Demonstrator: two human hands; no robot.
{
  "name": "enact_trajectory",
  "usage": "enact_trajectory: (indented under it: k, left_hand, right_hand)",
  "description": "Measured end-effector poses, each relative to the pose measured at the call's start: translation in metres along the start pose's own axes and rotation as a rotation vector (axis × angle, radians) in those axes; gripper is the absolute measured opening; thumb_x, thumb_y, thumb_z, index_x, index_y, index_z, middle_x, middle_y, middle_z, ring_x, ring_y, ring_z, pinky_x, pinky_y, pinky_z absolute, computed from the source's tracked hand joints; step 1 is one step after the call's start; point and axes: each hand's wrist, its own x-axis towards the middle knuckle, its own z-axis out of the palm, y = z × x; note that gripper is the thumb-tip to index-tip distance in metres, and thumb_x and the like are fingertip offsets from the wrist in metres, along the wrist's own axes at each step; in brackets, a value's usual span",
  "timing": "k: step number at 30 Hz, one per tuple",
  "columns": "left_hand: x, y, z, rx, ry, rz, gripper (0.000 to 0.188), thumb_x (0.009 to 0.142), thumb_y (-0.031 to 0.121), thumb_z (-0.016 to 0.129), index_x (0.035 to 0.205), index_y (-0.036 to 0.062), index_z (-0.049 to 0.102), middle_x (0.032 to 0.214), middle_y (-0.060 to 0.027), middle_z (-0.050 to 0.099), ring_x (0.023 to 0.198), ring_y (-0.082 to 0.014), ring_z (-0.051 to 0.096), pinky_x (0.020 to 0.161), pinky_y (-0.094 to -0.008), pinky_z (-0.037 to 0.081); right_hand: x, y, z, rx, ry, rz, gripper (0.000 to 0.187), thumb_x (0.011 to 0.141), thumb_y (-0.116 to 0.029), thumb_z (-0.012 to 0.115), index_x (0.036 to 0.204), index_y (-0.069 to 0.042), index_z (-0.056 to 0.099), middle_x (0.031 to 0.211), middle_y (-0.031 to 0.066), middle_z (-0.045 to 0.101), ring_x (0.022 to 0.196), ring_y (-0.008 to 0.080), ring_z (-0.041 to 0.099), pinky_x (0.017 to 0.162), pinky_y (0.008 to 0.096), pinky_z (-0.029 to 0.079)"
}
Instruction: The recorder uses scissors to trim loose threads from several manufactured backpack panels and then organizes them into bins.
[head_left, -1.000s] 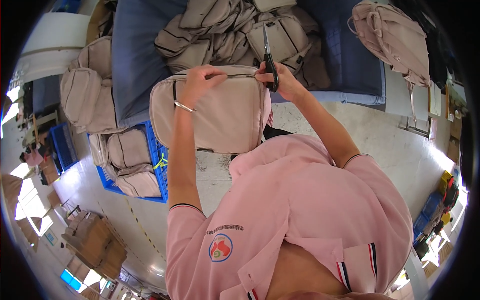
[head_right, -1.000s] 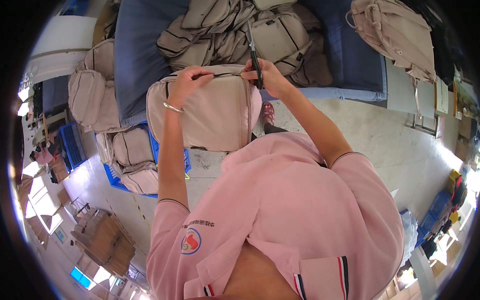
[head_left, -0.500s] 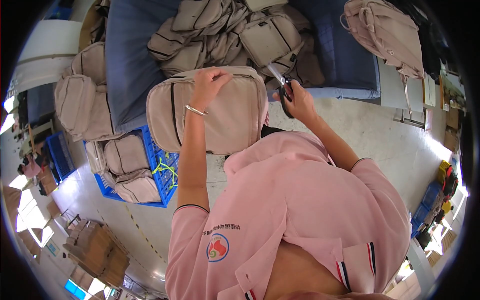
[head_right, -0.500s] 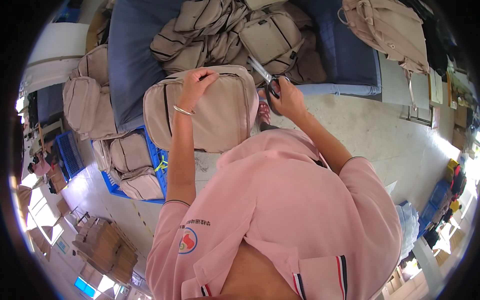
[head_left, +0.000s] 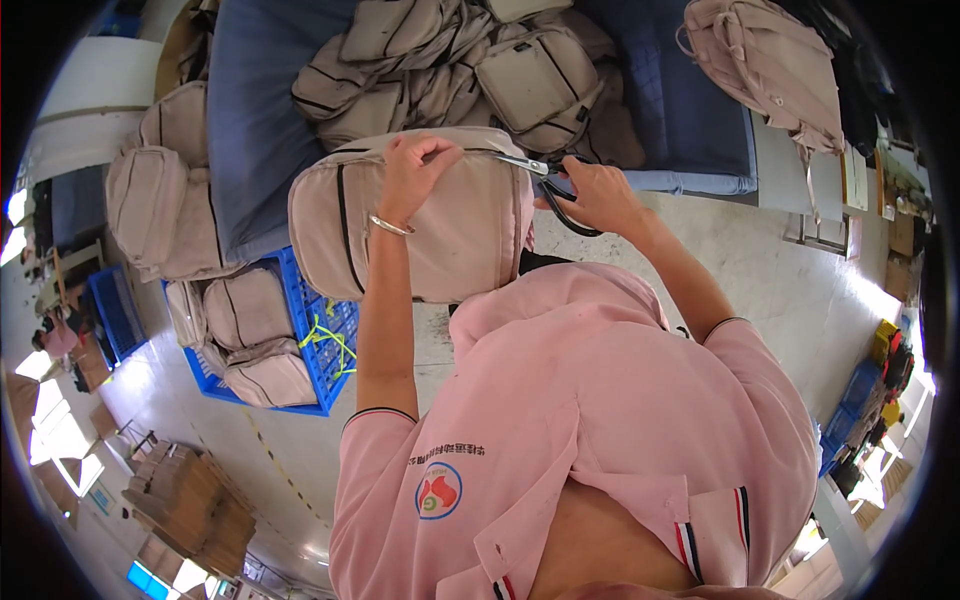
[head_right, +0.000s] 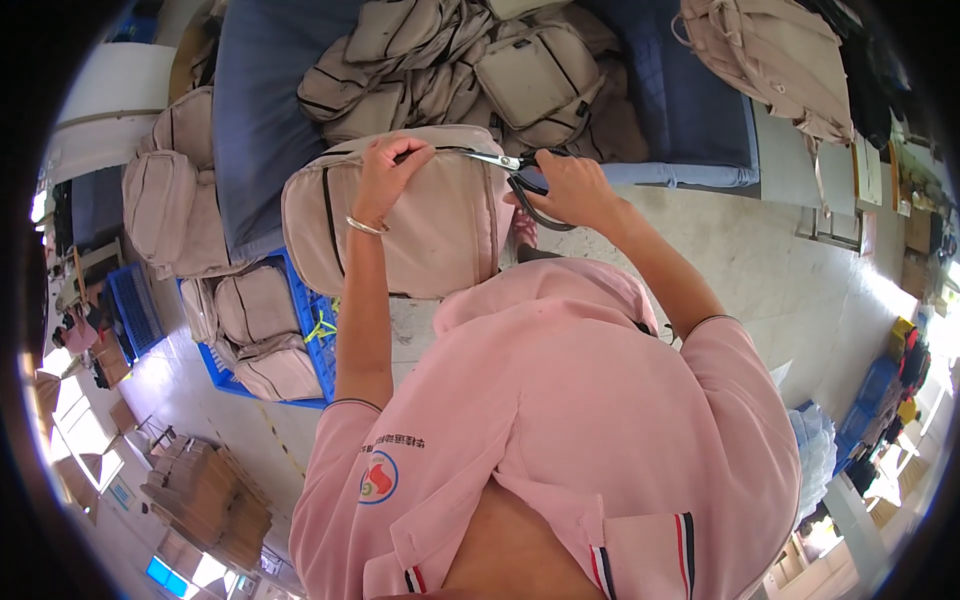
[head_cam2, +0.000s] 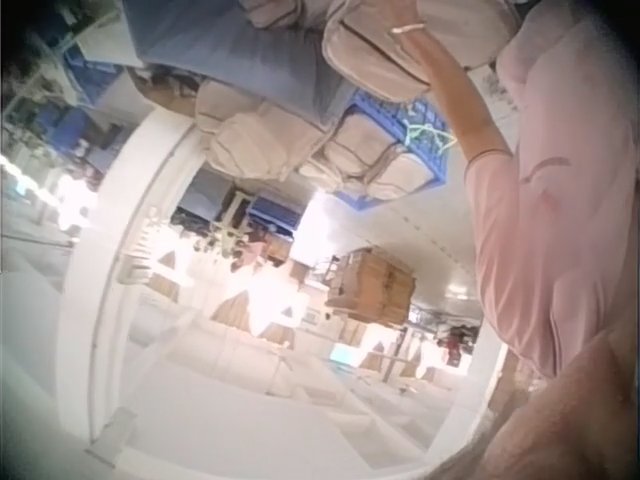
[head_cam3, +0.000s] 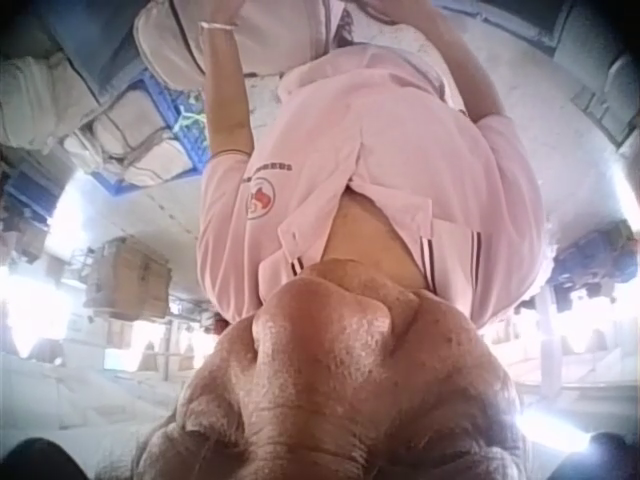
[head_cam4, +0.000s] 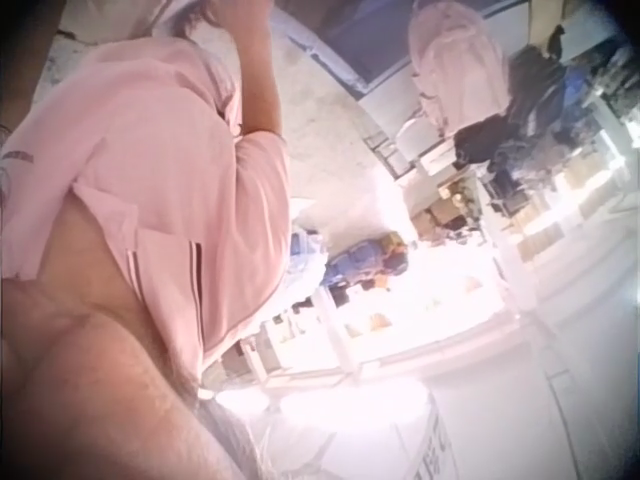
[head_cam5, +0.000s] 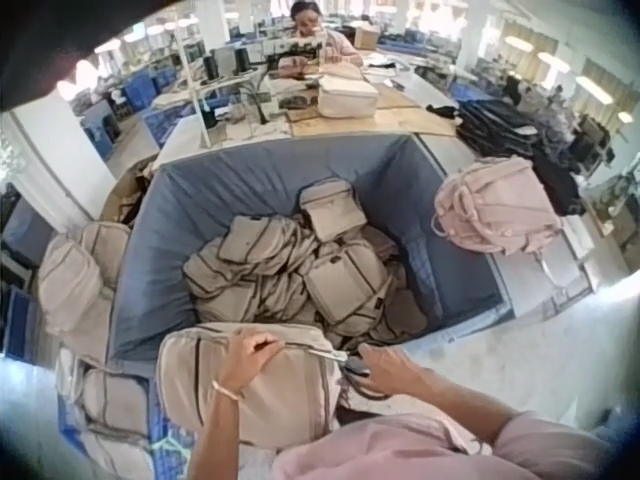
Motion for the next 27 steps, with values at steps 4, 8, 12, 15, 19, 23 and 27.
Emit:
enact_trajectory:
  k: [4,8,12,15,19,23,27]
  left_hand:
    - [-0.004,-0.002,0.000,-0.018,0.010,0.011,0.015,0.085,0.028,0.070,0.082,0.0135,0.072,0.079,0.0049,0.065,0.081,-0.0128,0.058,0.108,-0.0440,0.020]
    - [-0.008,-0.002,0.001,-0.030,0.008,0.002,0.014,0.085,0.027,0.071,0.082,0.0137,0.072,0.081,0.0055,0.065,0.083,-0.0121,0.059,0.111,-0.0452,0.018]
    - [-0.012,-0.006,-0.002,-0.033,0.025,0.034,0.012,0.084,0.023,0.072,0.084,0.0109,0.072,0.083,0.0056,0.067,0.081,-0.0117,0.061,0.114,-0.0442,0.017]
    - [-0.014,-0.006,-0.007,-0.064,-0.029,0.033,0.010,0.084,0.021,0.072,0.085,0.0110,0.072,0.083,0.0047,0.067,0.083,-0.0116,0.062,0.115,-0.0457,0.015]
    - [-0.021,-0.002,-0.009,-0.026,0.022,0.059,0.011,0.080,0.020,0.073,0.087,0.0123,0.072,0.094,0.0031,0.066,0.094,-0.0137,0.061,0.117,-0.0474,0.012]
    - [-0.028,0.004,-0.003,0.071,0.141,0.056,0.014,0.076,0.022,0.075,0.087,0.0135,0.072,0.100,0.0012,0.064,0.107,-0.0178,0.056,0.116,-0.0474,0.013]
    - [-0.028,0.007,-0.004,0.041,0.118,0.022,0.015,0.076,0.023,0.075,0.086,0.0136,0.072,0.100,0.0012,0.064,0.106,-0.0176,0.056,0.116,-0.0476,0.013]
  right_hand:
    - [0.000,0.007,-0.004,-0.004,-0.095,-0.049,0.064,0.083,-0.062,0.064,0.088,0.002,0.055,0.069,0.0221,0.063,0.071,0.0425,0.065,0.065,0.0497,0.050]
    - [0.001,0.012,-0.008,-0.066,-0.082,-0.090,0.060,0.084,-0.058,0.065,0.089,0.001,0.056,0.070,0.0228,0.063,0.072,0.0433,0.064,0.066,0.0498,0.050]
    - [0.011,0.019,-0.016,-0.119,-0.134,-0.133,0.059,0.083,-0.058,0.066,0.089,0.000,0.057,0.071,0.0224,0.064,0.072,0.0435,0.064,0.066,0.0494,0.050]
    - [0.020,0.023,-0.024,-0.163,-0.218,-0.169,0.058,0.082,-0.057,0.067,0.089,0.000,0.057,0.070,0.0215,0.064,0.072,0.0429,0.065,0.066,0.0493,0.050]
    - [0.029,0.016,-0.034,-0.120,-0.260,-0.207,0.066,0.080,-0.063,0.066,0.086,0.001,0.057,0.071,0.0212,0.064,0.072,0.0421,0.065,0.066,0.0485,0.051]
    - [0.041,0.000,-0.043,-0.148,-0.303,-0.220,0.074,0.079,-0.071,0.063,0.087,0.003,0.058,0.072,0.0216,0.065,0.073,0.0418,0.065,0.066,0.0469,0.051]
    - [0.049,-0.012,-0.049,-0.146,-0.298,-0.263,0.074,0.079,-0.071,0.062,0.087,0.003,0.058,0.071,0.0223,0.064,0.072,0.0418,0.065,0.066,0.0468,0.050]
